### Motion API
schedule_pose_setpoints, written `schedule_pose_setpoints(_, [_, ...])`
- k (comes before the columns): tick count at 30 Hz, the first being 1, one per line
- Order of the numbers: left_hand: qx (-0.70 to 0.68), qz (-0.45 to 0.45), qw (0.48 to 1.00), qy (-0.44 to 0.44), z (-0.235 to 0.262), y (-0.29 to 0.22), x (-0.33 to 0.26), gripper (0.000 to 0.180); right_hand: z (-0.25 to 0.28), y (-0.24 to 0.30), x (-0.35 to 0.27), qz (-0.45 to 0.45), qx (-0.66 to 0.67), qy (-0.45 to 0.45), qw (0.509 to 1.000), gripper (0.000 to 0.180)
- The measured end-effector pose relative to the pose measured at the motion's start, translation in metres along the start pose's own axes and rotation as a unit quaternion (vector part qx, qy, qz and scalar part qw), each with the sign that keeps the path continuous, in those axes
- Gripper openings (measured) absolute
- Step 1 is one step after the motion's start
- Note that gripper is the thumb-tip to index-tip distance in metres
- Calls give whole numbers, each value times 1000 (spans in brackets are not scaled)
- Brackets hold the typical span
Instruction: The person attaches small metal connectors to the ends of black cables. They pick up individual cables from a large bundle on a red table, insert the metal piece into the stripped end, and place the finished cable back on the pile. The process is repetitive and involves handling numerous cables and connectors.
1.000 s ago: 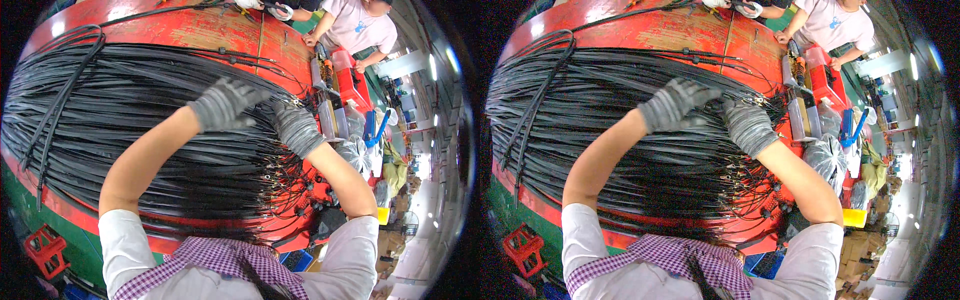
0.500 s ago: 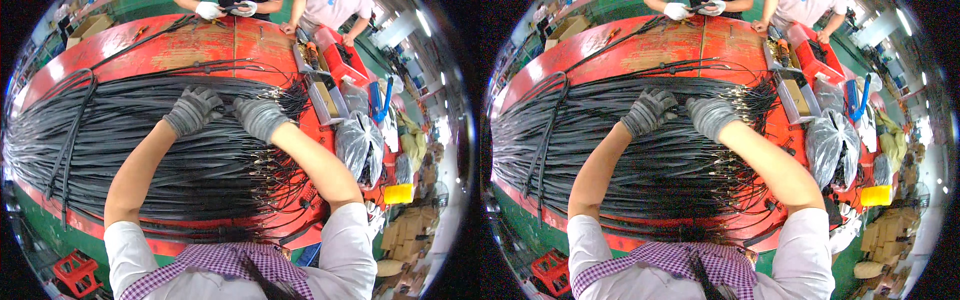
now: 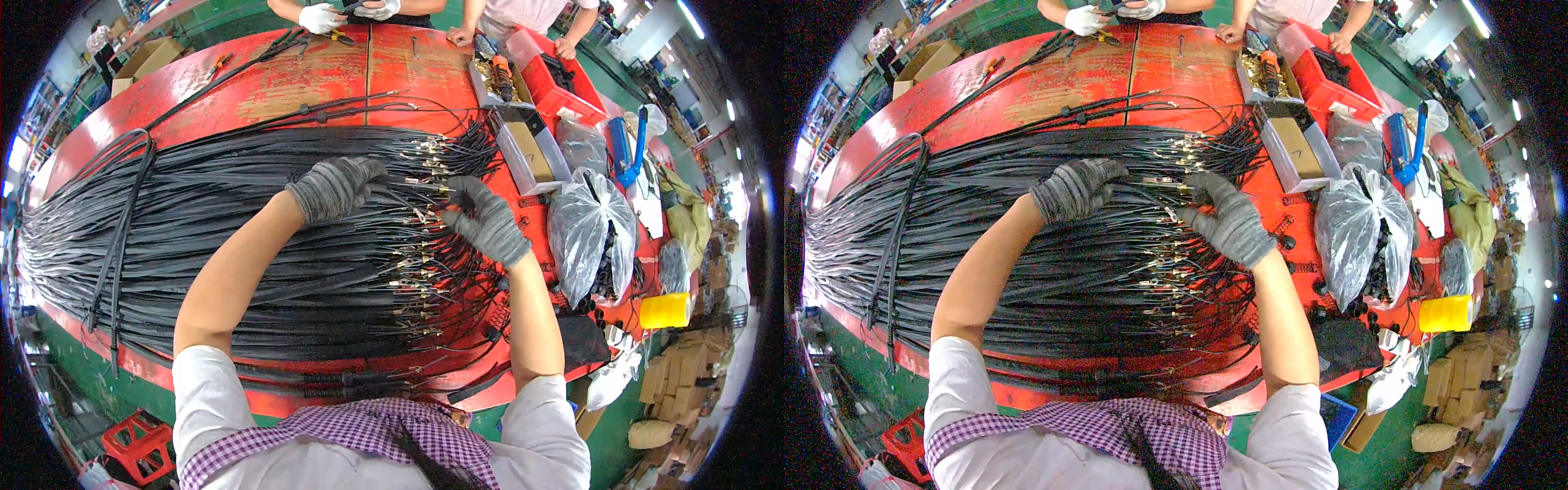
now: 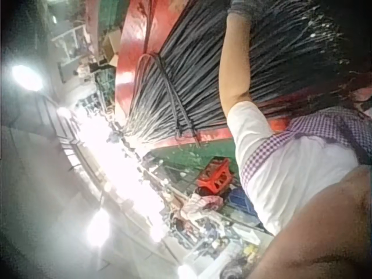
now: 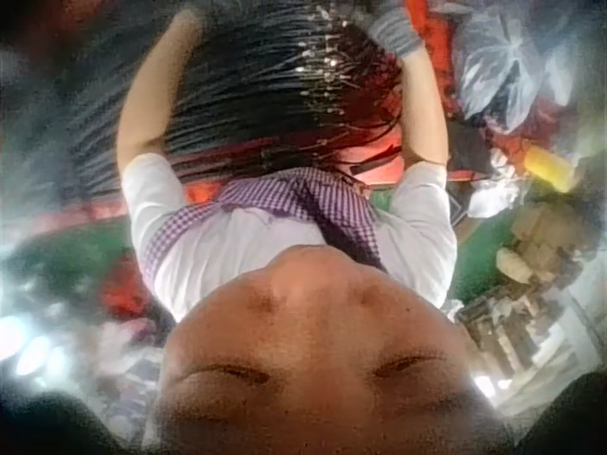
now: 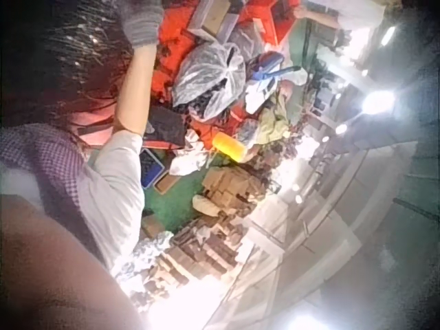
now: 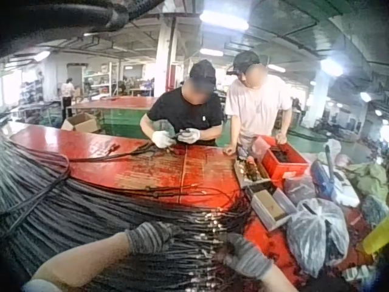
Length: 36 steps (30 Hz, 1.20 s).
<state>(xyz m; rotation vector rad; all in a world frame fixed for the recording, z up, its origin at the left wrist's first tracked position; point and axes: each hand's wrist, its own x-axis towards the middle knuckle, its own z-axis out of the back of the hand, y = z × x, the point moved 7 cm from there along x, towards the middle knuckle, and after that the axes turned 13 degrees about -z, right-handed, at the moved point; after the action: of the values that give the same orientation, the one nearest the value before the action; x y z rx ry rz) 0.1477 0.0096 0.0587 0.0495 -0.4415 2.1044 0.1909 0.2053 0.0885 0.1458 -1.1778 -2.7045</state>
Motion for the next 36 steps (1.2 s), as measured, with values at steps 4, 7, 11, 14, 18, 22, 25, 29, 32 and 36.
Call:
schedule_pose_setpoints(4, [-147,13,989,-24,25,-23,8,27,-6,-7,-8,-24,266,-20,963,26])
schedule_pose_setpoints(7, [-115,11,987,-115,28,-20,2,26,-11,-4,-10,-1,289,-63,955,25])
schedule_pose_setpoints(11, [17,11,981,-194,39,-36,-3,20,-8,0,-13,-9,324,-165,932,20])
schedule_pose_setpoints(14, [-7,-23,975,-219,37,-44,-3,19,-12,3,-9,-61,362,-150,918,15])
schedule_pose_setpoints(18, [-75,-6,985,-156,25,-37,-2,22,-10,14,-9,-54,300,-138,942,11])
schedule_pose_setpoints(22, [-42,-57,986,-148,34,-34,-1,23,-4,23,-16,-22,267,-173,948,13])
schedule_pose_setpoints(25, [-88,-32,976,-197,46,-31,2,21,-5,27,-22,-4,267,-186,946,14])
schedule_pose_setpoints(29, [-238,9,951,-198,41,-22,1,19,-1,28,-21,36,190,-201,960,18])
schedule_pose_setpoints(32, [-336,51,935,-98,33,-15,4,19,-1,32,-23,22,198,-202,959,13])
schedule_pose_setpoints(36, [-398,31,910,-107,38,-9,9,28,-1,32,-22,4,197,-203,959,12])
